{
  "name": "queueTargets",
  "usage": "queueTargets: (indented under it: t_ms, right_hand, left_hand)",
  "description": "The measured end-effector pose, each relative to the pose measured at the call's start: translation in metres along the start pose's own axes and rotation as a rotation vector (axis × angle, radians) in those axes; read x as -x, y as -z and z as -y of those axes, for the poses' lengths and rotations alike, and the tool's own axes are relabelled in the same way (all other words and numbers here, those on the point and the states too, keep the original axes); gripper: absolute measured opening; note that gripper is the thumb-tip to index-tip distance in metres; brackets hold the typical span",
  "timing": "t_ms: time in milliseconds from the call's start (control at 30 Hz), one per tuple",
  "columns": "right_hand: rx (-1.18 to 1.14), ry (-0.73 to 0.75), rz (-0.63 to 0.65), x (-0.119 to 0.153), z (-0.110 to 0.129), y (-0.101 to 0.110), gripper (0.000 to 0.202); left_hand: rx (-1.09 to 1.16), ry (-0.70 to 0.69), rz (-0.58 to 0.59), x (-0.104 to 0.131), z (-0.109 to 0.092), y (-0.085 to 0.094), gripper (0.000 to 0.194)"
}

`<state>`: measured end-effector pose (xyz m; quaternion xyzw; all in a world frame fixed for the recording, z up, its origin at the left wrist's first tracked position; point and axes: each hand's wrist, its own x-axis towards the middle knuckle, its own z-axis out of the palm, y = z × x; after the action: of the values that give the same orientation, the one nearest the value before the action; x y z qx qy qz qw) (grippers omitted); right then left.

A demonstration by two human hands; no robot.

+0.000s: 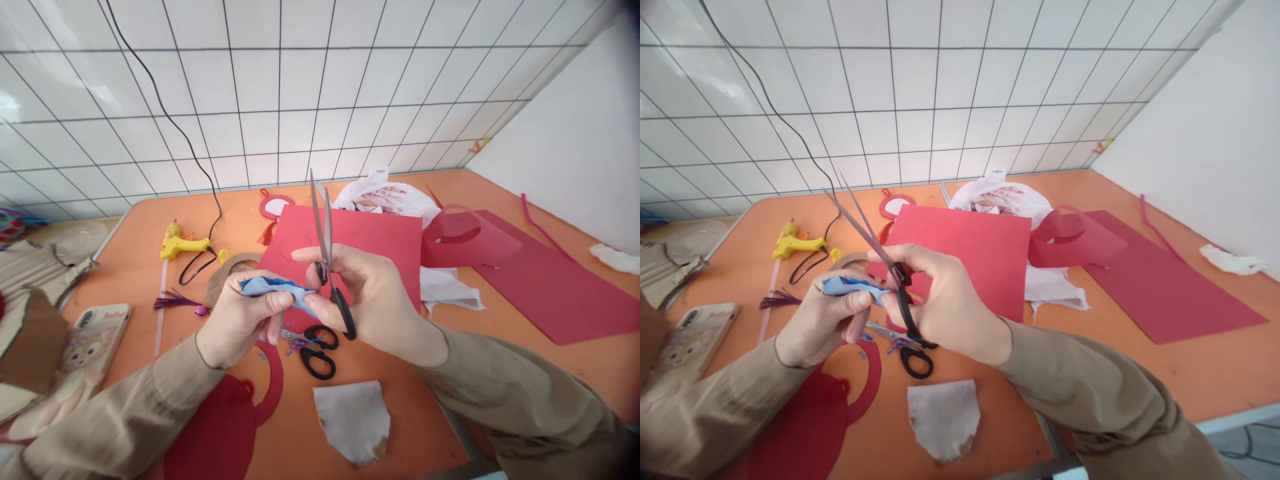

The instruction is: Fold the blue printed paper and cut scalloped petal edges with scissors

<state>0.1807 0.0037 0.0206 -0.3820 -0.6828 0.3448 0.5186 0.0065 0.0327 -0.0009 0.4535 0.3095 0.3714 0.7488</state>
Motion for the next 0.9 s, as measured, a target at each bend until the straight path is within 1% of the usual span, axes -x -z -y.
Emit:
queueTargets:
  t_ms: [133,267,367,467,600,900]
  right_hand:
    - [-0.055,-0.068,0.018,-0.002,0.0,0.001,0.033]
    - [-0.077,-0.1,0.028,-0.004,-0.001,0.002,0.028]
    - [-0.071,-0.117,0.018,-0.005,-0.004,0.003,0.031]
    - [-0.041,-0.133,-0.001,-0.005,-0.007,0.003,0.034]
    - [-0.014,-0.129,-0.004,-0.005,-0.01,0.003,0.035]
    - [-0.03,-0.153,0.01,-0.006,-0.008,0.003,0.032]
  left_hand:
    - [-0.026,0.01,-0.017,0.001,0.0,-0.001,0.024]
    - [-0.035,0.011,-0.048,0.001,0.0,-0.001,0.026]
    - [-0.03,0.01,-0.077,0.001,-0.001,-0.002,0.027]
    - [0.004,0.011,-0.092,0.001,-0.002,-0.005,0.025]
    - [0.04,0.009,-0.089,0.001,-0.003,-0.007,0.022]
    - [0.041,0.013,-0.096,0.001,-0.002,-0.007,0.016]
